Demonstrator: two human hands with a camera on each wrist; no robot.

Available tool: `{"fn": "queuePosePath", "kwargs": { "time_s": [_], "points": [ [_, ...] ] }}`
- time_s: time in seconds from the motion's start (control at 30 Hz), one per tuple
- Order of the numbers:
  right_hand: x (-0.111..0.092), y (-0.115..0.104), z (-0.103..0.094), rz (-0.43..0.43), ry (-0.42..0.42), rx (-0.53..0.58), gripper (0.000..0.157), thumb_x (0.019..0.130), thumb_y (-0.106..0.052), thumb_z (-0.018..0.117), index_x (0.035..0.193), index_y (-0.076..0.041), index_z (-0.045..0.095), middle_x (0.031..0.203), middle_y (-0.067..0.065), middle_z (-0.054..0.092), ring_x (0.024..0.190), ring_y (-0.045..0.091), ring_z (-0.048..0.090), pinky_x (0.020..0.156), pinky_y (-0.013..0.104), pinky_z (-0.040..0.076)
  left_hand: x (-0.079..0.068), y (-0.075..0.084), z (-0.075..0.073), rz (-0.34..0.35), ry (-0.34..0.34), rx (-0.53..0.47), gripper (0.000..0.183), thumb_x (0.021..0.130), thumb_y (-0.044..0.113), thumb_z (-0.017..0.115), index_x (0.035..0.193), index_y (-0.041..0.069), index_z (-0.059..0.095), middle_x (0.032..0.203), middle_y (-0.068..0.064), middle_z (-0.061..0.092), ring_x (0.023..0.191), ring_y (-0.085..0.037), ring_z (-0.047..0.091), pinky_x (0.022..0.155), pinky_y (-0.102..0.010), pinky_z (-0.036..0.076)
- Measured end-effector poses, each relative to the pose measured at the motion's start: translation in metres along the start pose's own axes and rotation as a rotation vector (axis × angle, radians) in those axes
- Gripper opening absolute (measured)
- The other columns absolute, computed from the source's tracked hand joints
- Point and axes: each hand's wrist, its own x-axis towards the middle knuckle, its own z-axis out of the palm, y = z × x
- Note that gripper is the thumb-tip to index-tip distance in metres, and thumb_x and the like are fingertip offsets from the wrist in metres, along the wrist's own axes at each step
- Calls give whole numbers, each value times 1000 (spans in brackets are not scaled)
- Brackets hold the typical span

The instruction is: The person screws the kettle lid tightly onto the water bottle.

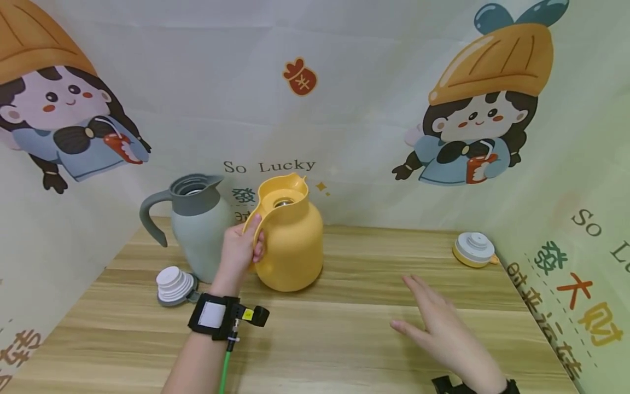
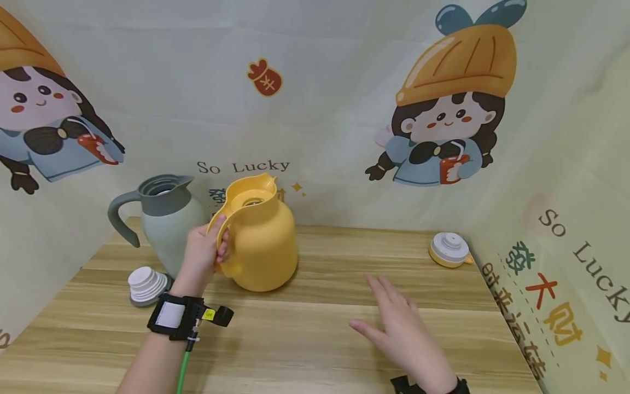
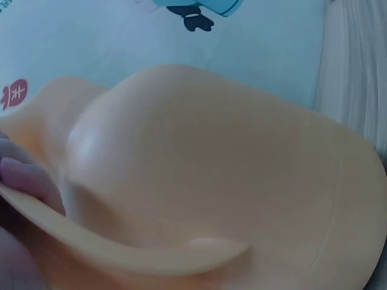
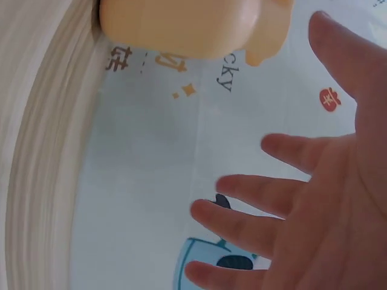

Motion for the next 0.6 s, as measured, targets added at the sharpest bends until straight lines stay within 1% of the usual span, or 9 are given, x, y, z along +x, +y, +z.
{"fn": "queuePosePath", "kwargs": {
  "time_s": [0.13,0.27,0.3,0.33,0.47,0.6],
  "points": [
    [7,-3,5,0,37,36,82,85,-57,53,144,-11,19,144,19,23,126,39,27,94,66,22,-6,2,10,32,30,-17,46,92,39,52,63,4,48,43,0,40,34,-10,35,32,-17,30],
    [17,-5,8,-15,92,73,82,86,-51,57,145,-12,16,146,18,19,128,38,24,94,65,23,-14,3,16,49,39,-19,46,91,40,53,63,4,48,44,0,41,35,-11,35,33,-17,29],
    [19,-6,9,-19,107,86,82,86,-49,59,145,-12,15,146,18,19,128,38,23,94,66,23,-15,0,17,58,39,-19,47,90,42,53,62,5,48,44,0,41,35,-11,35,33,-18,29],
    [22,-6,10,-24,125,101,82,86,-45,61,145,-13,15,146,18,18,128,39,23,94,65,23,-18,0,19,62,36,-21,47,90,42,54,62,5,48,44,0,41,35,-12,35,33,-18,29],
    [31,-9,12,-30,171,188,83,85,-38,65,145,-13,14,148,17,13,130,39,18,96,64,22,-37,7,32,99,10,-17,48,90,43,53,63,3,48,44,-2,41,36,-13,35,34,-19,28],
    [39,-16,17,-39,182,256,91,82,-36,69,146,-16,8,149,14,6,132,37,12,99,63,18,-61,16,47,128,-22,-55,49,91,41,53,65,0,48,44,-3,39,37,-13,34,34,-19,26]
  ]
}}
